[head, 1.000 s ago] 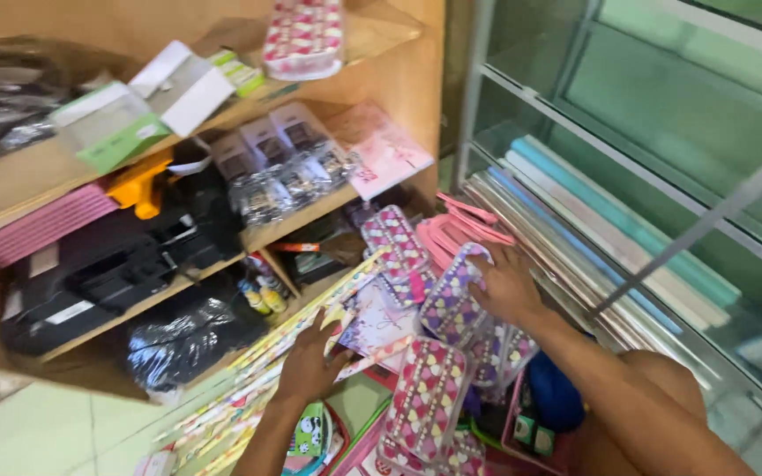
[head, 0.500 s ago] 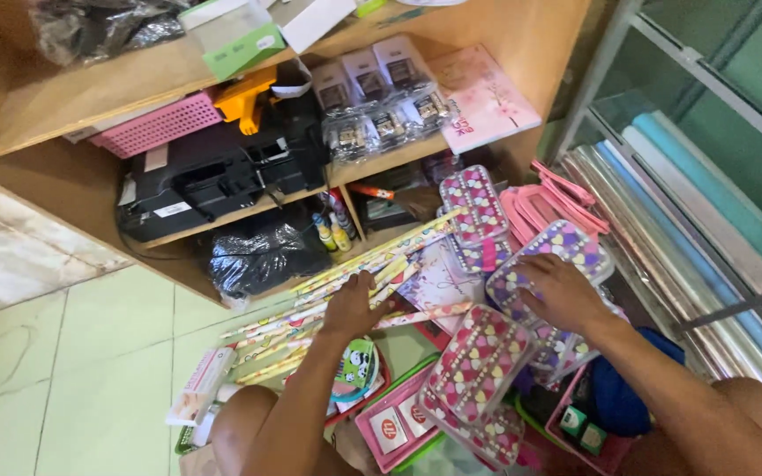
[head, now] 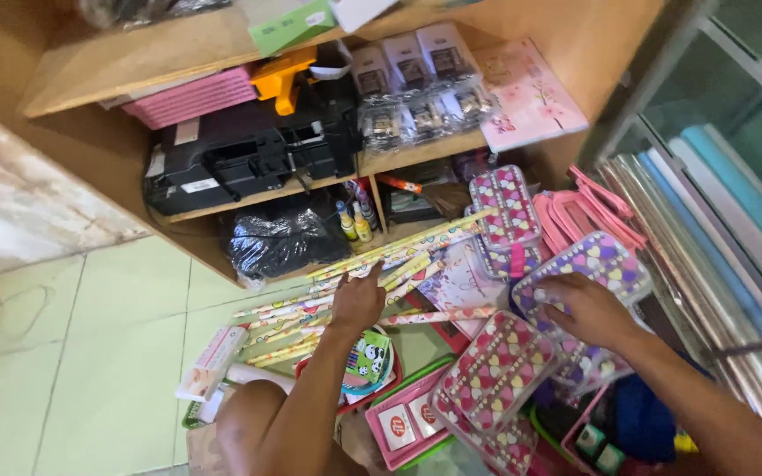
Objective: The person sits on the floor and organizes various rolls of wrapping paper. They pick up rolls with different patterns, unroll them slightly to check the design, and place them into a glass display cabinet.
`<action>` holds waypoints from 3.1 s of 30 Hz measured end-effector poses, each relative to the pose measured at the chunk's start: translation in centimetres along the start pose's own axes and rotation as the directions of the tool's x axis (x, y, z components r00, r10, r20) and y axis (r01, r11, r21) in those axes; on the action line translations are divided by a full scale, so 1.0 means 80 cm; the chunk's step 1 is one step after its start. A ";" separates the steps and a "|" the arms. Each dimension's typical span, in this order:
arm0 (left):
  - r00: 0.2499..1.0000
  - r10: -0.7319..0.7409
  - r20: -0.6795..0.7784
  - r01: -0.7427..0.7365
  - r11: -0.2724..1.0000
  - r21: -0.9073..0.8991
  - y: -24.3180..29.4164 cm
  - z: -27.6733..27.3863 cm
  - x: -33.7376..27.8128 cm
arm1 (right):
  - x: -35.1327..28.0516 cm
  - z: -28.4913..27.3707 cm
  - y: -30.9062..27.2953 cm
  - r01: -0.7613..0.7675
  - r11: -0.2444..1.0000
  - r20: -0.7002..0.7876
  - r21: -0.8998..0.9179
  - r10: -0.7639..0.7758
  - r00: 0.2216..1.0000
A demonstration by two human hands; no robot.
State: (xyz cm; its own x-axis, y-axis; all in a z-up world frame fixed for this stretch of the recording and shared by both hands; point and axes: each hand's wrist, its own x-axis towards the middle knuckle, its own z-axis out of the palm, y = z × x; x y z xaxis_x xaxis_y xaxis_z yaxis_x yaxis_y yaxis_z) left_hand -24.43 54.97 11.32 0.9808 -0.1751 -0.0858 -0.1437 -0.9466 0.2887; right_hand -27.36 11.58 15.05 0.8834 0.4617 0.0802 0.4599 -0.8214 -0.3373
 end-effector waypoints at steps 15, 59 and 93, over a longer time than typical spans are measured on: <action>0.911 -0.304 0.278 0.327 0.944 -0.037 -0.010 0.000 0.028 | 0.175 0.160 -0.071 0.089 0.974 0.182 -0.210 -0.050 0.982; 0.982 0.012 -0.189 -0.070 0.950 -0.303 -0.012 -0.061 -0.016 | 0.198 0.091 -0.195 0.195 0.946 -0.336 0.261 -0.100 0.936; 0.909 0.313 0.276 -0.276 0.947 -0.165 0.197 -0.092 0.024 | -0.001 -0.079 -0.050 -0.010 0.979 -0.288 0.204 0.070 0.955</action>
State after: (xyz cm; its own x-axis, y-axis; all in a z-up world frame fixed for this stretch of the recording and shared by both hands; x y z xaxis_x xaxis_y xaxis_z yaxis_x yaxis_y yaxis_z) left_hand -23.86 41.73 22.70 0.8101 -0.5300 -0.2507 -0.3849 -0.8033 0.4545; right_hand -28.74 12.70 22.35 0.9019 0.2869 0.3228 0.4226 -0.7404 -0.5227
